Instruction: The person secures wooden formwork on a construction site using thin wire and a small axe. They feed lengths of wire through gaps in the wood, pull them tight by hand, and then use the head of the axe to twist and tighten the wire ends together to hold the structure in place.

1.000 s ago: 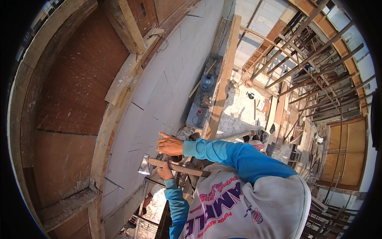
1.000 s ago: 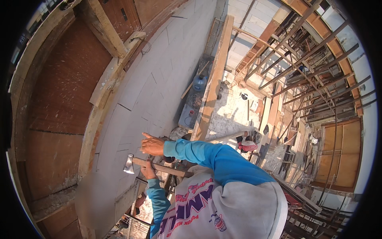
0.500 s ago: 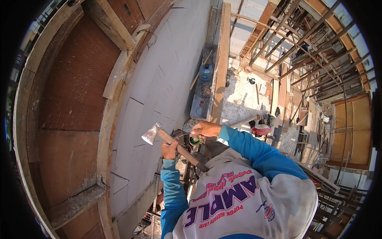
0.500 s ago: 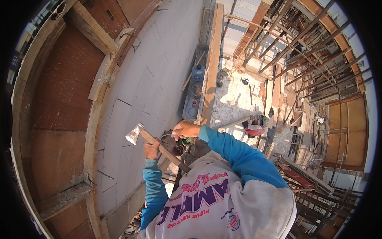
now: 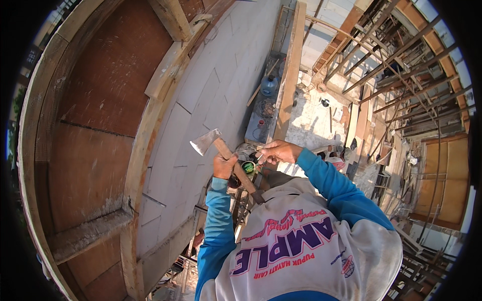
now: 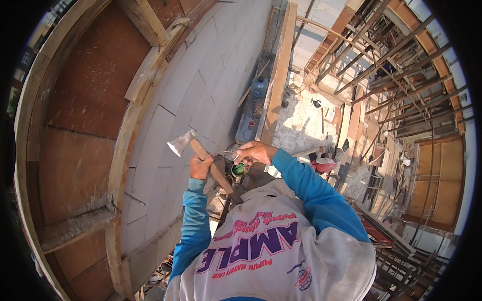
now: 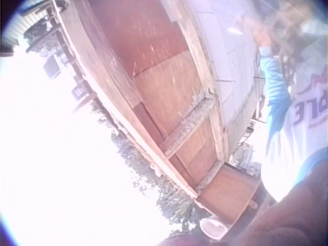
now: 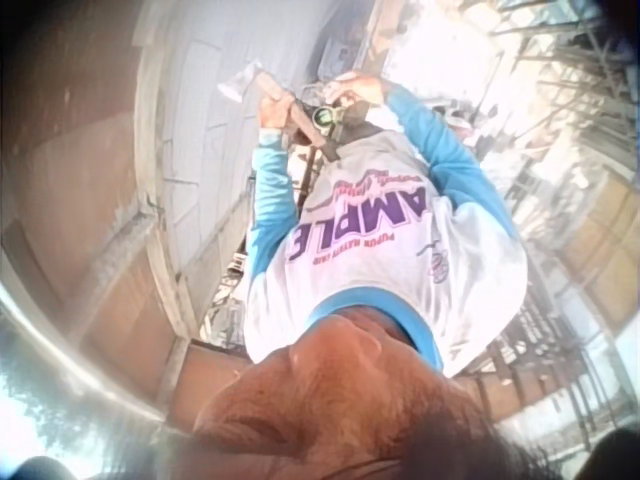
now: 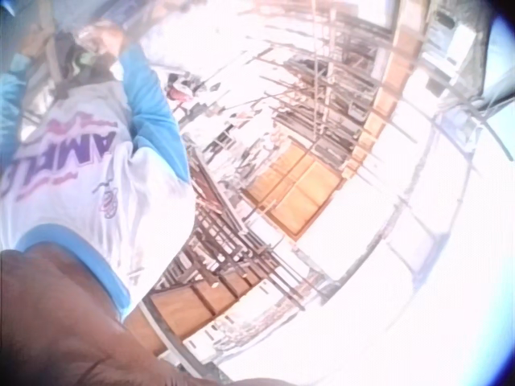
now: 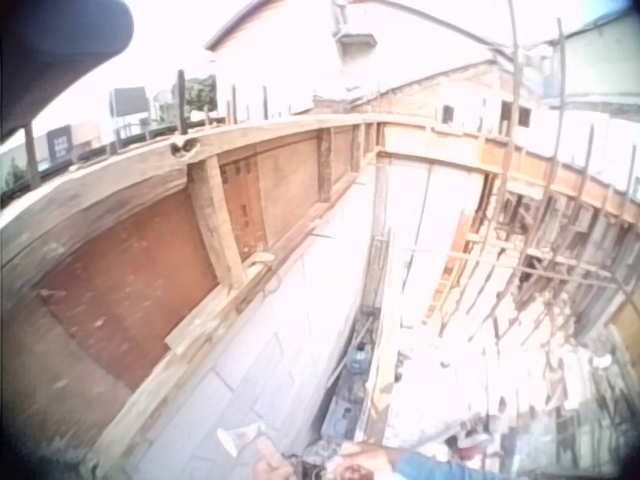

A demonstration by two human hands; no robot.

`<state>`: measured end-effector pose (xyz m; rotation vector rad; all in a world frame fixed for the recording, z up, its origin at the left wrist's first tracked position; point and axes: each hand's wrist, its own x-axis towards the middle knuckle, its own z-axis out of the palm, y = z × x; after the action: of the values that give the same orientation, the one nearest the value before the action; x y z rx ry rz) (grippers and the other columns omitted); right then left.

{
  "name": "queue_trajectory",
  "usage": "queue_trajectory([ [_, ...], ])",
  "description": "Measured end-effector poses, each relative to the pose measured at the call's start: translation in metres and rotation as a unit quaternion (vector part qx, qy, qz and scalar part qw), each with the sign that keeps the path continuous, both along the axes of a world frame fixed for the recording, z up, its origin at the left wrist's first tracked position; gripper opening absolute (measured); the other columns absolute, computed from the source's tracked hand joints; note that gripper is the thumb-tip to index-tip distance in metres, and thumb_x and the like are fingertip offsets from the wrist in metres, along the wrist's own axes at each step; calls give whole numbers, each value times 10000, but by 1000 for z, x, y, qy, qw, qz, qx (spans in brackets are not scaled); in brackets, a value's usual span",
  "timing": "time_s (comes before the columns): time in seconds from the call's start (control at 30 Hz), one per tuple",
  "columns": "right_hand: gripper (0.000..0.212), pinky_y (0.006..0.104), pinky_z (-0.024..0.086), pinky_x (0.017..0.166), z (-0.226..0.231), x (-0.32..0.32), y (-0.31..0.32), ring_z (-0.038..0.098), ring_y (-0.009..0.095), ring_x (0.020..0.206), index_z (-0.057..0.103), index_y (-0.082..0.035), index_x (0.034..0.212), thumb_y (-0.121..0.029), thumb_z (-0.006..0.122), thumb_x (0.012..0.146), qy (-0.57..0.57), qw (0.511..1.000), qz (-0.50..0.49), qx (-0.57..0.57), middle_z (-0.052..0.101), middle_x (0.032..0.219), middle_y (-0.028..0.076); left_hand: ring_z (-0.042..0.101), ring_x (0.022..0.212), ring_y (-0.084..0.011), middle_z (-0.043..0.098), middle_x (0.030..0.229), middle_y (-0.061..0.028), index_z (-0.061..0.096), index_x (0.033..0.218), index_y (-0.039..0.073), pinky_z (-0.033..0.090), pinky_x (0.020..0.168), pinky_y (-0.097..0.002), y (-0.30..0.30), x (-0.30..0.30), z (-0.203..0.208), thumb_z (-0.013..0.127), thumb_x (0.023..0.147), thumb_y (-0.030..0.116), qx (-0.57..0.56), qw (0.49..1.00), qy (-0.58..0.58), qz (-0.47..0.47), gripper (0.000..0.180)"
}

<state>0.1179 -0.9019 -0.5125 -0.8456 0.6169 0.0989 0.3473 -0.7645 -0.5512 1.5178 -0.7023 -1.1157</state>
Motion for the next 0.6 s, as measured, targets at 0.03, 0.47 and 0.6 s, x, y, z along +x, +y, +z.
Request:
queue_trajectory([
  [0.03, 362, 247, 477, 669, -2, -3, 2, 575, 118, 782, 587, 37, 1184, -243, 557, 956, 1, 1000, 1, 0, 676, 993, 116, 533, 601, -79, 605, 683, -13, 595, 742, 2, 439, 526, -269, 2, 0, 0, 729, 797, 142, 1, 1000, 8, -13, 201],
  [0.47, 369, 234, 447, 571, 14, -3, 30, 483, 85, 644, 550, 25, 1241, -228, 519, 974, -36, 983, -150, -100, 649, 910, 75, 521, 616, -75, 597, 700, 2, 606, 783, 6, 437, 532, -271, -7, -6, 5, 710, 813, 142, -39, 999, 35, -8, 174],
  [0.6, 346, 248, 434, 573, 3, -9, 30, 475, 100, 616, 565, 28, 1197, -230, 509, 974, -3, 992, -94, -84, 658, 880, 83, 519, 613, -76, 593, 696, 5, 603, 785, 7, 439, 534, -271, -6, -9, 6, 713, 811, 153, -20, 999, -4, -28, 185],
])
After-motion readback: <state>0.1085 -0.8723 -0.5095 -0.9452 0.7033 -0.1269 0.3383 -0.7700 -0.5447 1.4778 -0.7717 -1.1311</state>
